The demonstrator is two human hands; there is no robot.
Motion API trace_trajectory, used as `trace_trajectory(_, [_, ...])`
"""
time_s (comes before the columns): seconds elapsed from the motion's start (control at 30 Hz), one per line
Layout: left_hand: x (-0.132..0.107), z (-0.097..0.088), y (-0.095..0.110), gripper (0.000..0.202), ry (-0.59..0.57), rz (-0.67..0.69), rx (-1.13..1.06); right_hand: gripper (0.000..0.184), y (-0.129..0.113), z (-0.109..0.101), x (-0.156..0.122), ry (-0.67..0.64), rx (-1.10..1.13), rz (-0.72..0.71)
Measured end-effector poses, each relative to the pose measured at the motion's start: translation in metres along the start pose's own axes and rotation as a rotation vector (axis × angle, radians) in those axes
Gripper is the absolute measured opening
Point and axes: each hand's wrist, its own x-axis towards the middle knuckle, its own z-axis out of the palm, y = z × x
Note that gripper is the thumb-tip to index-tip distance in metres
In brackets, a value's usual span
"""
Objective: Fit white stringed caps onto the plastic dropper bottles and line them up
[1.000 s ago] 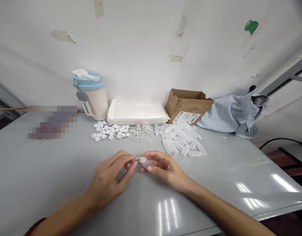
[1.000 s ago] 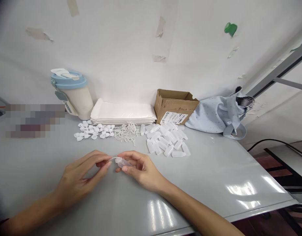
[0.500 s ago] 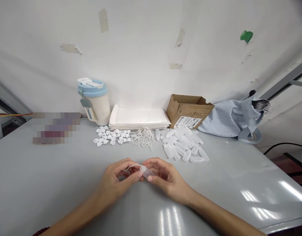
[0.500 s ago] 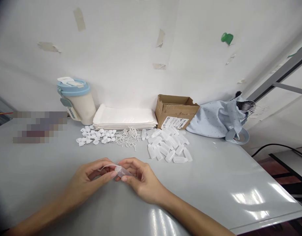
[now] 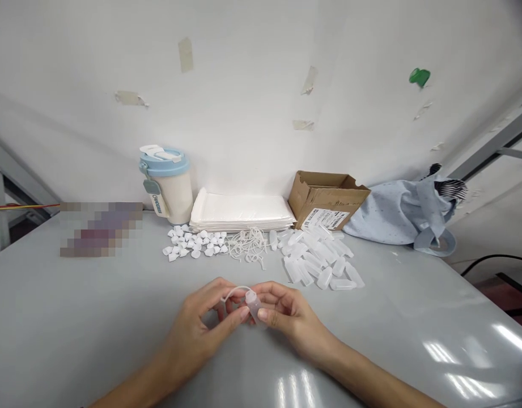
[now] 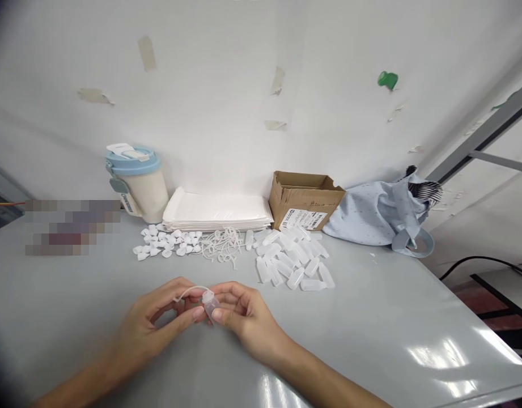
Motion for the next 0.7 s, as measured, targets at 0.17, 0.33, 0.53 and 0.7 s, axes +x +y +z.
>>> trace_trajectory(0.17, [-0.005,0.003,-0.004,0.028,0.095,0.16,0.163,0.025,-0.002,0.0,0.0,-0.028,0.245,0.121])
trace_trajectory(0.33, [-0.009,0.006,-0.007,0.04,0.098,0.348,0.314,0.036,0.0,0.004,0.0,-0.067,0.394,0.181])
trace_trajectory(0.53, [-0.01,0.014,-0.006,0.049,0.087,0.411,0.408,0.037,0.005,0.006,0.001,-0.099,0.361,0.169])
trace_trajectory(0.7, [-0.01,0.012,-0.006,0.048,0.081,0.501,0.559,0.03,0.006,0.008,-0.001,-0.008,0.154,0.072])
